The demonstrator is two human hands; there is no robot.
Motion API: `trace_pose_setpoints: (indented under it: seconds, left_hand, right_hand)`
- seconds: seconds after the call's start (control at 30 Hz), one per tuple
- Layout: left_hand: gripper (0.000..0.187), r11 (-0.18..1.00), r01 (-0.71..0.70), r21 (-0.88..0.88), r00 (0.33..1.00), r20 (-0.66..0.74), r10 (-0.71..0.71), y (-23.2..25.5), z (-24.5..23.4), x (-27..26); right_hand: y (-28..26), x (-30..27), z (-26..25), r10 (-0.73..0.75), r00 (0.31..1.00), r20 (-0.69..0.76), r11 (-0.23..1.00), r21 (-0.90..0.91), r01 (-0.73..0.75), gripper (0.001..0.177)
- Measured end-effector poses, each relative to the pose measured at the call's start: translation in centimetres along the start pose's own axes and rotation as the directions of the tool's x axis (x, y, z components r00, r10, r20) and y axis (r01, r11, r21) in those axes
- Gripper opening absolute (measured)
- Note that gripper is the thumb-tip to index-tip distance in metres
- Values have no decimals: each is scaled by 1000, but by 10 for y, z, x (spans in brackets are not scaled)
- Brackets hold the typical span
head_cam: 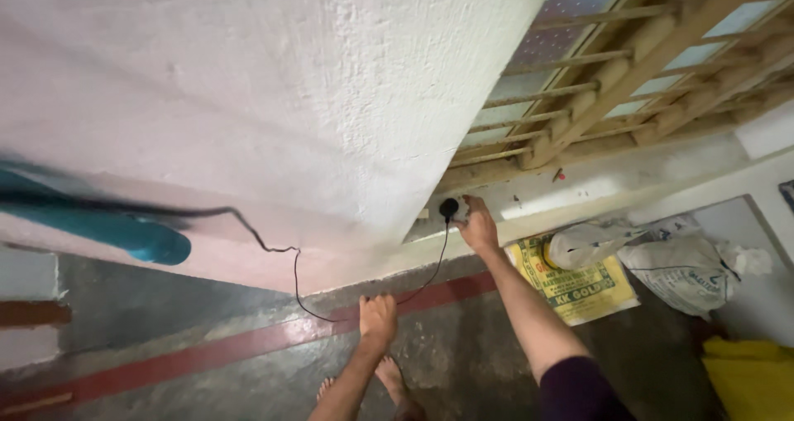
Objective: The person connects several electronic devices to chargers and plugs them into wall sockets. They handle a power bank, a smartwatch, and a smartphone, connecting each to a charging cable and then to a power source.
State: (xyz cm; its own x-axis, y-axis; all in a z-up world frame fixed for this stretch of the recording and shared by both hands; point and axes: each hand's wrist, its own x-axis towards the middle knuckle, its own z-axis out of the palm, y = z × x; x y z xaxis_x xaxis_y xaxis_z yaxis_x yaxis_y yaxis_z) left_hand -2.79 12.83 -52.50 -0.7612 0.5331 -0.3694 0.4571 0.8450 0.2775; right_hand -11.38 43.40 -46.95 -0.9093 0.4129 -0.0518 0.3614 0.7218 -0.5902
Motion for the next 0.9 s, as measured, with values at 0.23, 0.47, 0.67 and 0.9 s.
trace_pose_setpoints:
  seconds: [0.23,0.47,0.67,0.9]
  left_hand:
    - [36,998,-43,35,964,-259,51,-2,-13,5]
    - [13,935,-112,-335,955,-297,8,3,-92,-24]
    - [12,779,-296,-552,884,-468,5,-16,-162,-95]
    - [14,743,-277,-609,890,-455,-41,-51,-177,-139]
  right_hand:
    - [2,-56,-1,-87,993,-74,996,29,90,65]
    - [-22,-107,-5,9,997,-81,969,246,12,45]
    - [-52,-152,-1,0,993,-114,911,409,47,39]
    - [-81,-163,15,32,991,-134,931,366,19,37]
